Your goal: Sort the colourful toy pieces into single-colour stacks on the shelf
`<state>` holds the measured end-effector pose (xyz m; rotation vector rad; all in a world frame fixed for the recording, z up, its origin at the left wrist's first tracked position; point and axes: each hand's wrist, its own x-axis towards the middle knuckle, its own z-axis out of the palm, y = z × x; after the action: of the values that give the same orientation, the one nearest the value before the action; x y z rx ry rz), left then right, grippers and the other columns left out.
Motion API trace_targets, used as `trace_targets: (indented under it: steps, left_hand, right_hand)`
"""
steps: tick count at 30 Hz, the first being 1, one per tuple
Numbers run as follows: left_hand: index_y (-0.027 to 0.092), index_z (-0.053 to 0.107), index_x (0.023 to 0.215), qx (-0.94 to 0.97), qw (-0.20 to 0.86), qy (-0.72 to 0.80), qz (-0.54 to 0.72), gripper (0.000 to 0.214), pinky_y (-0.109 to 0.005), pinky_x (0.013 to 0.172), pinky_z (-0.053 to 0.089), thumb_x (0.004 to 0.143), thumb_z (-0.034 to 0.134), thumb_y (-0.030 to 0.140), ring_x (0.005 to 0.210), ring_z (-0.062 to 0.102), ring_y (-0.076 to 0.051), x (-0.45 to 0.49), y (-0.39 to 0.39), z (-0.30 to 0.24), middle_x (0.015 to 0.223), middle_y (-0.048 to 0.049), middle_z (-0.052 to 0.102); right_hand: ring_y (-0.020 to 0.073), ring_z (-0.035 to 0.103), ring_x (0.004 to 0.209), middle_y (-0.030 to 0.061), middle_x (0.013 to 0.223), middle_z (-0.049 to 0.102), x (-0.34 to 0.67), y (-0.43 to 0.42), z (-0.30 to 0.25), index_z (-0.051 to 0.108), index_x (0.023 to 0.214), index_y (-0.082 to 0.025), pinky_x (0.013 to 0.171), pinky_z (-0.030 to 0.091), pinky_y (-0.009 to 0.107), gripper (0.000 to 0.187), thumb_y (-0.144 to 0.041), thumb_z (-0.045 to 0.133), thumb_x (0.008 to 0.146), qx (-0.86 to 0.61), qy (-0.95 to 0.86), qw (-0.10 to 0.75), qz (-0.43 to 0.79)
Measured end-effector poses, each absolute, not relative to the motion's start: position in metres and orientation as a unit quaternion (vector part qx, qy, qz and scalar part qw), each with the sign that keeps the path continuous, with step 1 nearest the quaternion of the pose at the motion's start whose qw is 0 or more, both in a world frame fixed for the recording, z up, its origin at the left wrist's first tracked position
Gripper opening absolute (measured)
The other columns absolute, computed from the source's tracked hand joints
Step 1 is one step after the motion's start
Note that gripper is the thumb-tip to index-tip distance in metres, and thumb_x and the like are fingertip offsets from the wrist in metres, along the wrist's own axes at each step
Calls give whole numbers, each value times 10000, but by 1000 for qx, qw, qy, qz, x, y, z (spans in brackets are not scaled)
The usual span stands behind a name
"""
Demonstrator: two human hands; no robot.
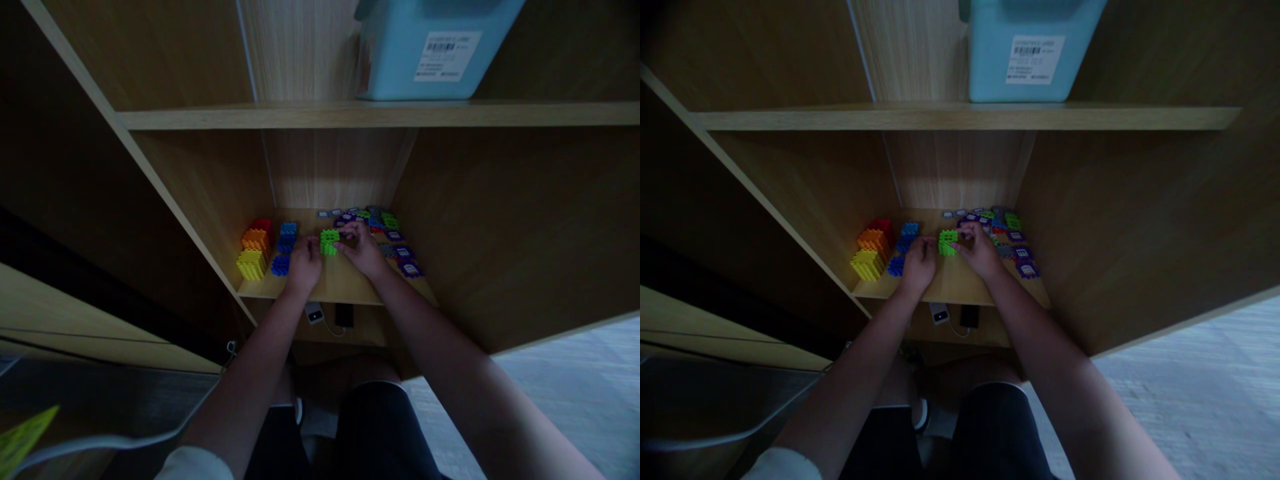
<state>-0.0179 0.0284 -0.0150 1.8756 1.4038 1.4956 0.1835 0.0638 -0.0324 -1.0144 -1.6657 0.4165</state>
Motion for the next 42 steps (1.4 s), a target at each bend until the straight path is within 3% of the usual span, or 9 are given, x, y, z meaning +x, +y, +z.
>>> trace_targets:
  steps: [12,25,35,38,40,42]
  left_hand:
    - [200,685,1062,674,181,486,526,209,-419,1046,539,1095,493,276,1113,713,-264,-17,31,-18,1098,-129,755]
    - [203,687,1067,675,184,487,523,201,-457,1059,543,1086,496,263,1123,710,-281,-17,32,-19,1121,-141,761]
    - [213,682,1065,672,185,488,525,175,-421,1053,547,1081,511,249,1121,719,-262,-17,32,-19,1115,-120,762]
    - [212,681,1062,670,188,488,527,164,-411,1052,547,1077,520,238,1120,723,-259,-17,31,-18,1112,-120,762]
    - [206,680,1073,668,189,492,526,170,-413,1055,545,1080,513,237,1125,724,-262,-17,30,-17,1114,-126,760]
    - [196,676,1091,667,192,495,523,182,-422,1054,546,1083,498,232,1129,723,-267,-17,30,-17,1122,-134,758]
  right_hand:
    - [264,717,1060,101,1275,771,183,68,-36,527,1231,-281,1000,574,506,525,-536,820,879,-419,-712,530,189]
    - [265,720,1040,98,1271,762,183,69,-39,529,1253,-282,979,593,512,550,-572,806,877,-429,-712,527,176]
    - [258,709,987,112,1291,739,181,67,-39,520,1286,-277,940,605,499,604,-600,808,864,-435,-720,513,171]
    - [260,709,996,103,1257,744,183,63,-32,553,1249,-278,945,600,477,467,-588,726,946,-430,-720,523,150]
    - [282,701,1033,103,1182,750,189,57,-25,605,1183,-275,987,578,492,295,-530,600,1035,-448,-705,542,92]
    - [330,672,1086,128,1118,750,198,50,-19,658,1127,-255,1040,530,548,250,-450,516,1063,-513,-665,544,4]
